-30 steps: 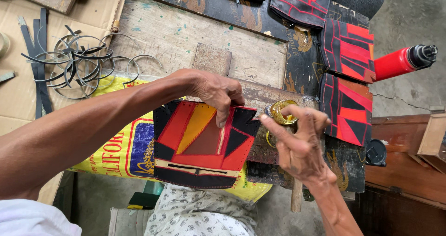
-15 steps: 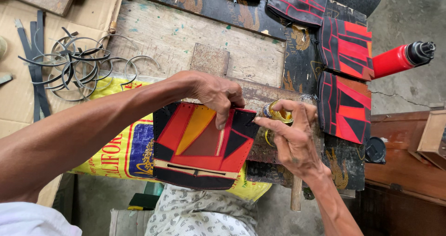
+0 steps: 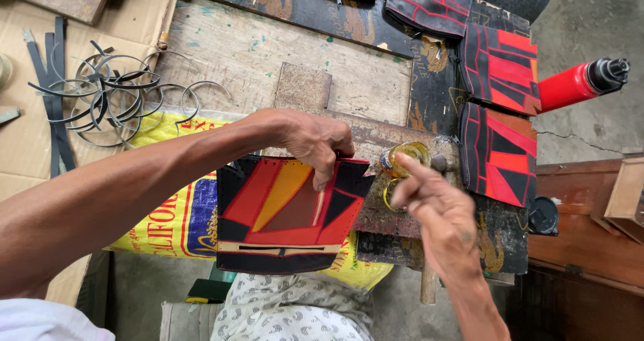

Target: The person holds a patchwork leather pouch in one hand and repeatedly dips their fingers into a small jar of adhesive, rubbing the glue along the pouch's edges and seams. They rotate the pouch to treat different sides, working through the edges of the piece.

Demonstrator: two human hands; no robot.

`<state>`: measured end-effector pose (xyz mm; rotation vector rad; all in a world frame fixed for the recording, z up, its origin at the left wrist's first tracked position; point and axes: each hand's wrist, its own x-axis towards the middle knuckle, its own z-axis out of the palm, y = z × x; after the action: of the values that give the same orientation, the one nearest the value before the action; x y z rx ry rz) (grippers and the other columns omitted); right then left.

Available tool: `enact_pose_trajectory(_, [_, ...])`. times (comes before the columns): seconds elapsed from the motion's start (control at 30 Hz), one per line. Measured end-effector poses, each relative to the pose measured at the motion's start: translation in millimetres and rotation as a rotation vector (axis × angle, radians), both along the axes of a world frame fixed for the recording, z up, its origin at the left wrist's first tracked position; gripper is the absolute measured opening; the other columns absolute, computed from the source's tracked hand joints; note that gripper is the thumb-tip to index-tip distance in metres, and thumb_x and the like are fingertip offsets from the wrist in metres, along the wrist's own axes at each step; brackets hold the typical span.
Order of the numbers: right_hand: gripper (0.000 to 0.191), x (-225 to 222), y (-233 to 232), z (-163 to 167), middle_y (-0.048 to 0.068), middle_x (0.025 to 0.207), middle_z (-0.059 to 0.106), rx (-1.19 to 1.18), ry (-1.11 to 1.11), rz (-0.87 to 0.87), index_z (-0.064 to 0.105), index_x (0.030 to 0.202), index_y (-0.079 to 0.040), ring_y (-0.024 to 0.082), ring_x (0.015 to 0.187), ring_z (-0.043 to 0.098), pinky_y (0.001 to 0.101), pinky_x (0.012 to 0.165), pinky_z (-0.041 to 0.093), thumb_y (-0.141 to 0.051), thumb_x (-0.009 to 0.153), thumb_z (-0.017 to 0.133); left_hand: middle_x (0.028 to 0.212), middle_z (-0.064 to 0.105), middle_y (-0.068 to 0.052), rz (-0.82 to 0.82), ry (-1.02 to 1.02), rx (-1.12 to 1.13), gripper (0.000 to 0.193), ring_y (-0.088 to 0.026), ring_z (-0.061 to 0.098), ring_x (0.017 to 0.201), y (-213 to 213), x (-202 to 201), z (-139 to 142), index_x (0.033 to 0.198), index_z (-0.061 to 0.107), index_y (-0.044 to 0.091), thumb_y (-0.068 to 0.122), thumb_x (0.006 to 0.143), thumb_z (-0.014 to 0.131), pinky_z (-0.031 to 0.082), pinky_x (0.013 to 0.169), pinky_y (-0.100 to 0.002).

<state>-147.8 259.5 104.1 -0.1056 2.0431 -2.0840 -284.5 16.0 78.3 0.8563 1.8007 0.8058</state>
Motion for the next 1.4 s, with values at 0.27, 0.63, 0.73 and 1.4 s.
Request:
enact_pose_trajectory(0.27, [0.086,21,-14,-6,0.008,0.074,0.061,0.009,-0.250,0.210,0.024,0.163,0.002,0.014,0.070,0.058,0.0286,0.073,0.049,0.009,0.079,0.044,0.081,0.078,-0.010,0.015,0.038,-0.017,0.039,-0.021,0.072,0.075,1,1,4,0.091,0.077,0.003,0.013,0.053,0.081,0.055,0.066,-0.037])
enact_pose_trajectory(0.63, [0.081,19,-19,1,0.008,0.080,0.061,-0.200,-0.275,0.176,0.028,0.161,-0.001,0.016,0.074,0.056,0.0288,0.076,0.047,0.010,0.082,0.042,0.082,0.079,-0.010,0.039,0.047,-0.045,0.042,-0.022,0.073,0.076,0,2,5,0.094,0.077,0.003,0.012,0.053,0.082,0.056,0.067,-0.038])
enact_pose_trajectory(0.73, [0.073,16,-19,6,0.009,0.094,0.060,0.466,0.153,0.084,0.048,0.149,-0.010,0.020,0.086,0.053,0.0308,0.085,0.045,0.008,0.078,0.045,0.083,0.079,-0.010,0.032,0.047,-0.045,0.043,-0.021,0.073,0.076,0,2,7,0.094,0.077,0.004,0.013,0.053,0.082,0.056,0.067,-0.037])
enact_pose_trajectory(1.4, [0.055,-13,-3,6,0.008,0.118,0.053,1.057,0.714,0.135,0.082,0.105,-0.020,0.029,0.114,0.038,0.0442,0.101,0.028,0.011,0.068,0.056,0.077,0.077,-0.010,0.019,0.044,-0.015,0.037,-0.021,0.071,0.071,3,3,5,0.088,0.076,0.002,0.012,0.053,0.081,0.055,0.063,-0.038])
